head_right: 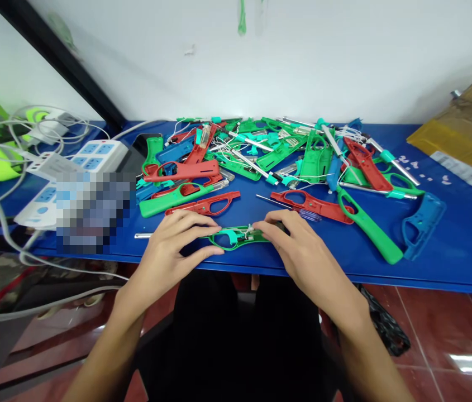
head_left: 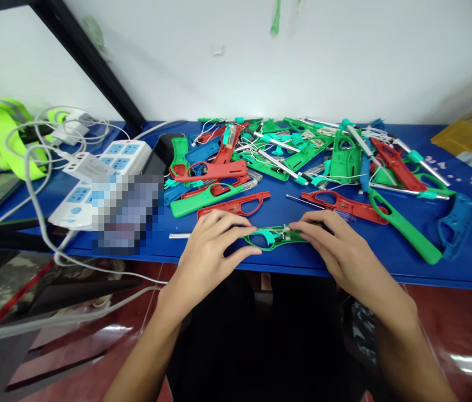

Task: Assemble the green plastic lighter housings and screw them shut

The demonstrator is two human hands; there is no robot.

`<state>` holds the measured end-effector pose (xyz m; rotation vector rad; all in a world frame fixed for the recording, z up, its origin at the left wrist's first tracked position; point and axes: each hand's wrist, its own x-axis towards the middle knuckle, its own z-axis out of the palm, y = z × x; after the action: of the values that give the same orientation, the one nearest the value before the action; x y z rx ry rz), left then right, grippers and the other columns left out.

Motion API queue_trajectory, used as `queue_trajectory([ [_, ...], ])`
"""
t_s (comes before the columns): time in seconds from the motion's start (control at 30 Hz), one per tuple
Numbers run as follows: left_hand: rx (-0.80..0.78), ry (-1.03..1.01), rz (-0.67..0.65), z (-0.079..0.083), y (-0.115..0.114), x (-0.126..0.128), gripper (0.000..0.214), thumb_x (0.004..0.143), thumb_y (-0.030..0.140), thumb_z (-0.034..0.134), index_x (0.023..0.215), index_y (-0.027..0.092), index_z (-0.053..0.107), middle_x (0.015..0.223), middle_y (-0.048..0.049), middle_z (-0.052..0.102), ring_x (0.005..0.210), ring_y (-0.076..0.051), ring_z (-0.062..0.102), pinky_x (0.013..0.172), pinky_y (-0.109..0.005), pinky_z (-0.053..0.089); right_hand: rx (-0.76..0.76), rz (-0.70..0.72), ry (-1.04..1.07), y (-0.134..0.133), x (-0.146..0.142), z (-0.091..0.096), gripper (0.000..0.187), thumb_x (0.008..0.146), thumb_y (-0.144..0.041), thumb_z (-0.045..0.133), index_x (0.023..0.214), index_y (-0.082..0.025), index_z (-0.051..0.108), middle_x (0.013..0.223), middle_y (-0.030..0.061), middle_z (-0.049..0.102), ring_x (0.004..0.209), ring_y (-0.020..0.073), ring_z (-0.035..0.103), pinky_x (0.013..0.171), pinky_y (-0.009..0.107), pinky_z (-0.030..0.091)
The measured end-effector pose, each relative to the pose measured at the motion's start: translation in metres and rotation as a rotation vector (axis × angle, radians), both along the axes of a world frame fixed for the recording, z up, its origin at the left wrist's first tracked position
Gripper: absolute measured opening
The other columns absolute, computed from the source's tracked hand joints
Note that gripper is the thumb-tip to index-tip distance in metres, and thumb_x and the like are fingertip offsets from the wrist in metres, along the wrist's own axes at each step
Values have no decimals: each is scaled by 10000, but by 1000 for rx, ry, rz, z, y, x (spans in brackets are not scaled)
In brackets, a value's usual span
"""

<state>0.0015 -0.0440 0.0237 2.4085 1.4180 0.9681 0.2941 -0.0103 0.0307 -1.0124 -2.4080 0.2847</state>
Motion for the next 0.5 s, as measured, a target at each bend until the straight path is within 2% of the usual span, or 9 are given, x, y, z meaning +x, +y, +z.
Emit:
queue_trajectory([
  [0.27, 22, -9, -16, -1, -1, -2, 257, 1023, 404, 804, 1235, 259, 818, 1248, -60, 821, 1129, -259, 701, 1030, -467, 524, -34, 25, 59, 3, 0, 1, 343, 1145, -164, 533, 1402, -253, 743, 1383, 130, 736, 1272, 279, 730, 1091, 475, 619],
  [0.5, 82, 36, -16, 0, -1, 2, 260, 1041, 384, 779, 1243, 220, 796, 1218, -62, 817, 1100, -239, 702, 1006, -427, 520, -26, 76, 132, 7, -2, 2, 275, 1144, -184, 580, 1321, -233, 784, 1299, 97, 811, 1180, 253, 770, 1061, 467, 630],
])
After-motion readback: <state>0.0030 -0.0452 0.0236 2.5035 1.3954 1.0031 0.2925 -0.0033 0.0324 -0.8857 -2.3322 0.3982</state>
